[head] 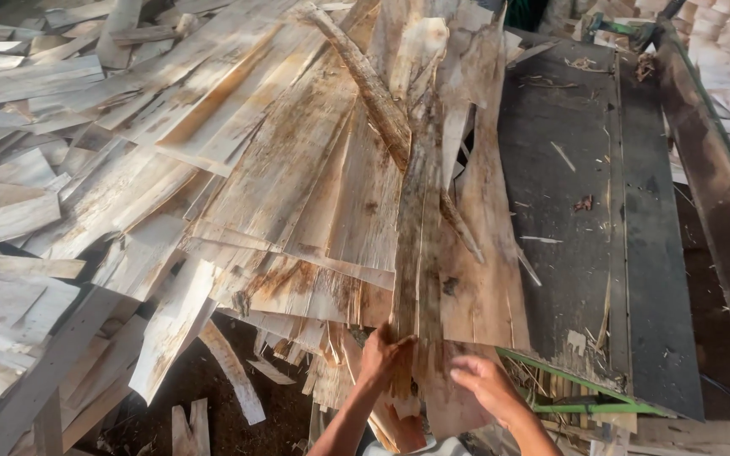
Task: Cutting strips of wood veneer or thin lumber using a large industrial paper-cutter-style lever blade.
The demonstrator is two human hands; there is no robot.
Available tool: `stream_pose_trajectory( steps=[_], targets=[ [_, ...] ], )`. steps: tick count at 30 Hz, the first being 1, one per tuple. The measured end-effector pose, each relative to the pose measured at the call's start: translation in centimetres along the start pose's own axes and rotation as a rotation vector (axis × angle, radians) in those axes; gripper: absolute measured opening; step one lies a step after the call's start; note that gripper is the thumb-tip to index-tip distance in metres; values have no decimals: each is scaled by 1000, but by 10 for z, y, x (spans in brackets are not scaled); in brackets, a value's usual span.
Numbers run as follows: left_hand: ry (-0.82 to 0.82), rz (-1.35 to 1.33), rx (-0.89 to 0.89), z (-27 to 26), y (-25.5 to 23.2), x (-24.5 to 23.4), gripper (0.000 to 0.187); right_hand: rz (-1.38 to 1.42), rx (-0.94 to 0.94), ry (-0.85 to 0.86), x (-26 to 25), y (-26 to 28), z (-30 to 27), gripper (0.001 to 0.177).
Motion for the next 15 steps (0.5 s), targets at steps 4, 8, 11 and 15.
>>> stream_pose_trajectory(
  steps=[4, 8, 11, 15],
  targets=[
    [-64, 273, 183, -38, -69, 26, 35, -342, 28, -284, -2, 102, -35, 78],
    [-36, 532, 148, -80, -130, 72, 49, -303, -104, -196, 11, 130, 16, 93],
    [71, 686, 42, -87, -130, 102, 50, -353, -75, -159, 7, 142, 40, 93],
    [281, 593, 145, -105, -147, 127, 65, -495, -100, -297, -30, 83, 74, 67]
  ],
)
Point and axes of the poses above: each hand's wrist, its own z-axis towards the middle knuckle, its own x-axis out of the palm, y = z × x, the point moved 5 cm from there along z, towards the middle knuckle, and after that the axes turned 7 degrees about y, right-handed, at the moved point
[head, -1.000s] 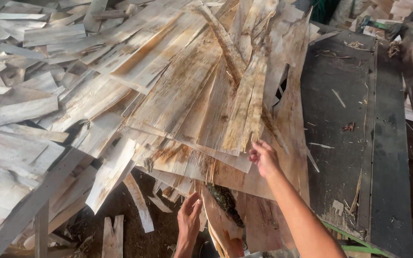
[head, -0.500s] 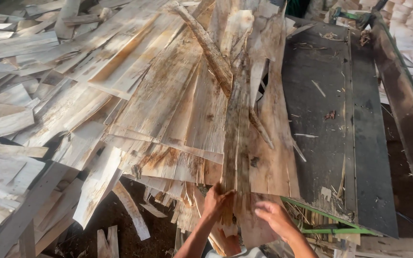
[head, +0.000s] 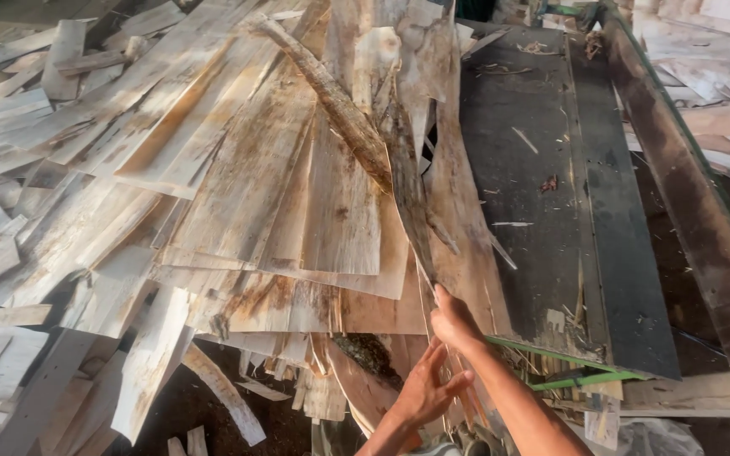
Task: Cutting strips of wood veneer or thin lumber using a large industrial paper-cutter-style lever blade.
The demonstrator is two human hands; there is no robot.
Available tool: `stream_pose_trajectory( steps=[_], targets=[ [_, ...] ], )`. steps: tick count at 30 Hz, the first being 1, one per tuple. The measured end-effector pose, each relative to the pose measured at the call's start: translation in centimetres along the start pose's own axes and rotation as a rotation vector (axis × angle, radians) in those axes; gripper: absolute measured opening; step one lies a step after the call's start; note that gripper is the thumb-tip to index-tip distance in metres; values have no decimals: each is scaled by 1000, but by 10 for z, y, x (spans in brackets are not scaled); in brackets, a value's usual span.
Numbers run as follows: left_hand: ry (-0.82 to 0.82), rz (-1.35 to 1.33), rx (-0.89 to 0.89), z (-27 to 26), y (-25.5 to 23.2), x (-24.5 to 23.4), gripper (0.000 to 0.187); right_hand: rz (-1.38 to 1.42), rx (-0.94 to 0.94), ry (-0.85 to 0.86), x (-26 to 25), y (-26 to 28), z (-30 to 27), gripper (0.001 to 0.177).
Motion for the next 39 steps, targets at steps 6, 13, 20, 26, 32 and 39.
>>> stream_pose_trajectory(
  steps=[6, 13, 20, 26, 32, 39],
  targets=[
    [-187, -346, -59, 29, 28, 45, 94, 902, -75, 68, -95, 7, -85, 58],
    [167, -892, -213, 106, -9, 171, 88, 1195, -265, -11, -154, -129, -166, 50],
    [208, -912, -278, 150, 43, 325, 40, 1311, -242, -148, -139, -323, -198, 41],
    [118, -769, -410, 137, 34, 370, 49, 1207, -113, -360, -107, -436, -191, 48],
    [46, -624, -217, 159, 50, 360, 66, 1140, -6, -484, -91, -462, -164, 49],
    [119, -597, -119, 209, 130, 377, 24, 680, -252, -704, -45, -571, -93, 45]
  ],
)
Point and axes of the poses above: each hand's wrist, its own z-axis towards the middle knuckle, its own x-axis out of the palm, y = z × x, the point moved 5 cm from there along z, towards the middle knuckle, and after that the axes turned 7 degrees about y, right-handed, at the moved point
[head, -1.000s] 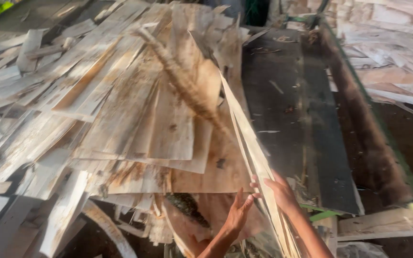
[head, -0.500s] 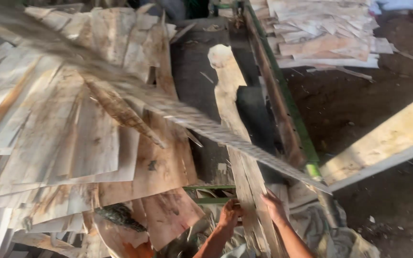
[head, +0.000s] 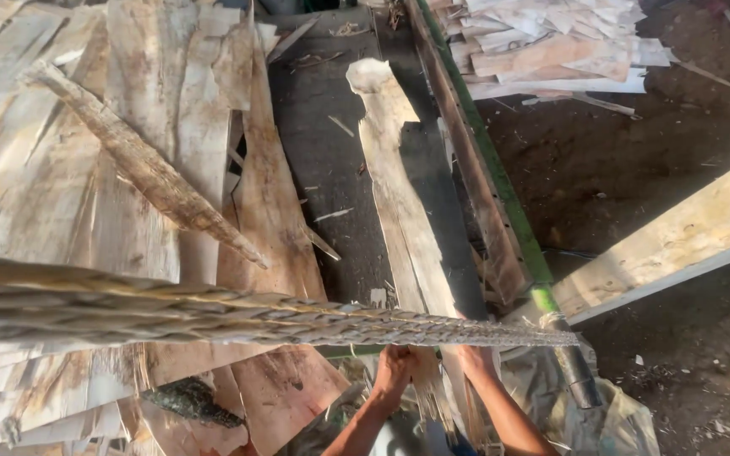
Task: Cutting strips of wood veneer or thin lumber using a large industrial paper-cutter-style lever blade.
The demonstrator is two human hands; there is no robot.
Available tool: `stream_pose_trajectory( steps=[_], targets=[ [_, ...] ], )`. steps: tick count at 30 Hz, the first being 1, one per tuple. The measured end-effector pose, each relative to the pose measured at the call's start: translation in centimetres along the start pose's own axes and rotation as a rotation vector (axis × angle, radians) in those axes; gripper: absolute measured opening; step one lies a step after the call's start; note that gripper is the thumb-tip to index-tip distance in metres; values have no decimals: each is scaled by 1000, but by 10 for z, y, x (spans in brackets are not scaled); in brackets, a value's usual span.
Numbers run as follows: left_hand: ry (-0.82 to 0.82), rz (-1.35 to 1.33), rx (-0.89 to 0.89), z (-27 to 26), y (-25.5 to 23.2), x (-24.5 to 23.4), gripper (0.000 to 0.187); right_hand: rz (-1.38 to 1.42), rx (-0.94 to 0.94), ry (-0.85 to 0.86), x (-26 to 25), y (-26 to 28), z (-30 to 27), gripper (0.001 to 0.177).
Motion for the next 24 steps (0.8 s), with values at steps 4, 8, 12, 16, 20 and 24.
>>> stream_pose_trajectory(
  steps=[4, 8, 12, 16, 20, 24],
  targets=[
    [-81, 4, -171, 16, -17, -11, 35, -101, -47, 81, 24, 45, 6, 41],
    [-70, -144, 18, 71, -71, -32, 44, -8, 97, 74, 50, 150, 22, 47],
    [-329, 271, 97, 94, -167, -37, 28, 94, 279, 155, 73, 200, 36, 56],
    [-364, 250, 159, 87, -146, -105, 34, 297, 345, 289, 31, 215, 16, 61],
    [-206, 463, 94, -2, -166, -146, 42, 589, 544, 345, -52, 197, -9, 58],
    [-236, 601, -70, -79, -114, -235, 44, 1115, 457, 477, -139, 248, -21, 70]
  ],
)
Point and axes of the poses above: each hand's wrist, its own z-axis towards the middle knuckle, its own x-axis out of the palm, y = z × x, the point moved 5 cm from there along z, towards the middle knuckle, and after that the axes turned 7 degrees about y, right-handed, at the moved point
